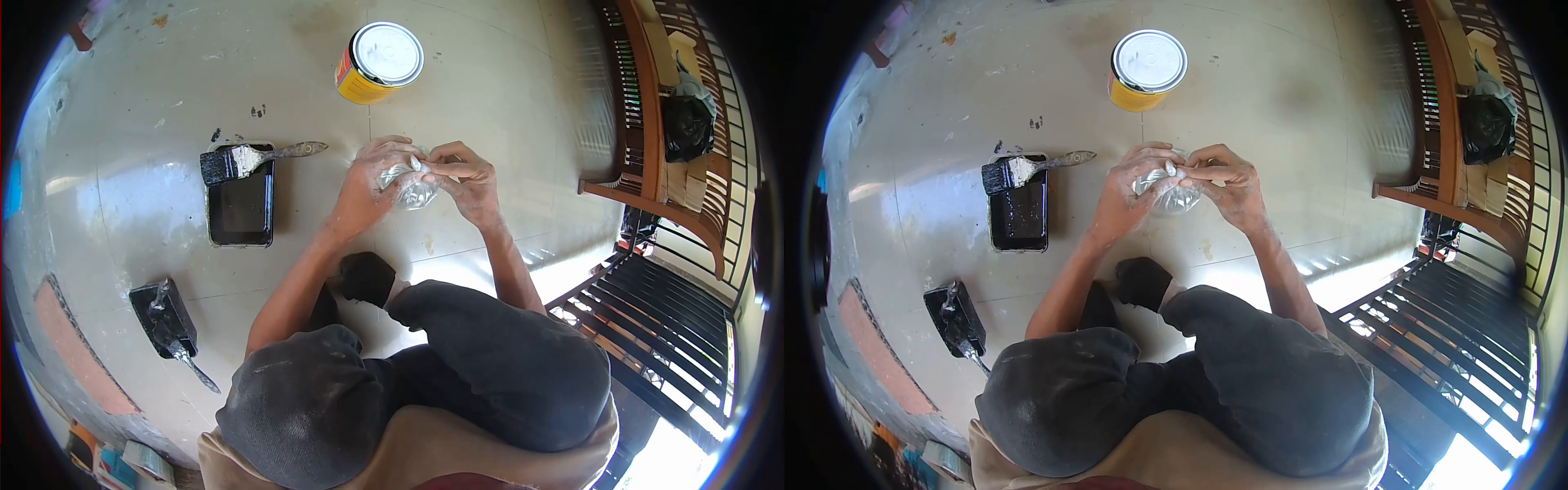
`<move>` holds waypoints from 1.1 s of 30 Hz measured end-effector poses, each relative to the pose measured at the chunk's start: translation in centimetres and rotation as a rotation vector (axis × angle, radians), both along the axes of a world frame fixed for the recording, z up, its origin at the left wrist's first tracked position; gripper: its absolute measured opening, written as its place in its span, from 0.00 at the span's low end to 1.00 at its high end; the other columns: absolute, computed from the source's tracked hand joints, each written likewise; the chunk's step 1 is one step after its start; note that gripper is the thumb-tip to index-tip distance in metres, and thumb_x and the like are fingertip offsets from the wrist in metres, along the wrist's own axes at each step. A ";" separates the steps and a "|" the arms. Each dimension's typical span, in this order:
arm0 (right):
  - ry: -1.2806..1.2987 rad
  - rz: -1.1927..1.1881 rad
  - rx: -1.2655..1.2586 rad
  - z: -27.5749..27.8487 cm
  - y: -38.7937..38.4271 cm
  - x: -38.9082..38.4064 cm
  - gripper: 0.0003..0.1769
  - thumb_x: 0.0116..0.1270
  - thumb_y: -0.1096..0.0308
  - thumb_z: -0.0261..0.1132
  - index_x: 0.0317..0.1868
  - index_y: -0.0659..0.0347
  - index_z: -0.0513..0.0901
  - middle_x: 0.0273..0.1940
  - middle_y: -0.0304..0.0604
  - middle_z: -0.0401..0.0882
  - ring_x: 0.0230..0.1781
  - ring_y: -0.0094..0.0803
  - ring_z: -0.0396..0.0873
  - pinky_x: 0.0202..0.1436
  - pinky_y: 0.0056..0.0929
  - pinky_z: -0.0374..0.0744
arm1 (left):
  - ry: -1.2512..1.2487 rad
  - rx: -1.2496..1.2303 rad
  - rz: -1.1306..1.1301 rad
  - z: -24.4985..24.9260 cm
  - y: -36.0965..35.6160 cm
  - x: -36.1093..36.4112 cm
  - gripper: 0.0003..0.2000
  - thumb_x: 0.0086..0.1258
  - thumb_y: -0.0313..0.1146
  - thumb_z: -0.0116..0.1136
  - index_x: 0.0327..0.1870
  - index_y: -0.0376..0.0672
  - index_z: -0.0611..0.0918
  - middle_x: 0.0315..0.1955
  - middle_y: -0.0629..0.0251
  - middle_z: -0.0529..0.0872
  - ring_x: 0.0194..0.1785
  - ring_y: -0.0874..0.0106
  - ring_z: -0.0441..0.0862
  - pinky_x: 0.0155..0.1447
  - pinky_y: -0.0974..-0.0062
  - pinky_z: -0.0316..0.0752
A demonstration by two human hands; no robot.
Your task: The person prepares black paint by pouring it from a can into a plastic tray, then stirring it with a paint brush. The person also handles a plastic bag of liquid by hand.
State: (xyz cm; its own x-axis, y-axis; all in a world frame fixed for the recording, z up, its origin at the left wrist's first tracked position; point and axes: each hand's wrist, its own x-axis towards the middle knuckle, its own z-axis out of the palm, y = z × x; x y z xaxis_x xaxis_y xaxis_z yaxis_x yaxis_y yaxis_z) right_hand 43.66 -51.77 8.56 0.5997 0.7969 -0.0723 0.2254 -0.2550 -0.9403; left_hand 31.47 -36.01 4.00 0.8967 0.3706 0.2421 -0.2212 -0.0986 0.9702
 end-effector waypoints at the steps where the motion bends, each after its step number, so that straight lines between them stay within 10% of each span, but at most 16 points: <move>1: -0.019 0.014 0.002 0.0 -0.1 0.1 0.13 0.58 0.79 0.73 0.45 0.60 0.90 0.43 0.38 0.82 0.42 0.26 0.80 0.45 0.25 0.79 | -0.001 -0.041 -0.042 -0.1 0.2 -0.2 0.11 0.61 0.22 0.63 0.45 0.40 0.84 0.49 0.61 0.86 0.61 0.58 0.76 0.65 0.61 0.68; 20: -0.767 0.133 -0.009 3.7 -0.5 -2.8 0.11 0.59 0.85 0.66 0.42 0.67 0.78 0.40 0.49 0.79 0.38 0.44 0.81 0.39 0.35 0.81 | -0.038 0.190 -0.003 1.0 -2.3 -1.5 0.11 0.62 0.22 0.63 0.46 0.40 0.81 0.48 0.61 0.83 0.60 0.58 0.75 0.64 0.61 0.65; 33: -0.192 -0.070 -0.021 2.0 1.0 -3.0 0.15 0.65 0.76 0.70 0.52 0.65 0.85 0.42 0.45 0.82 0.39 0.28 0.79 0.43 0.25 0.76 | -0.038 -0.053 0.012 -0.6 -1.7 -0.9 0.13 0.60 0.21 0.61 0.46 0.38 0.85 0.47 0.62 0.84 0.61 0.58 0.75 0.64 0.60 0.66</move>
State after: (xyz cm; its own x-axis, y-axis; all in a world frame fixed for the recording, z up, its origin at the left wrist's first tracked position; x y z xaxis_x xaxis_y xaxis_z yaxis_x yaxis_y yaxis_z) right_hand 40.64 -50.74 10.56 0.6581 0.7522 0.0322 0.3806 -0.2955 -0.8762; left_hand 30.62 -37.72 3.37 0.8826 0.3946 0.2557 -0.2570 -0.0505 0.9651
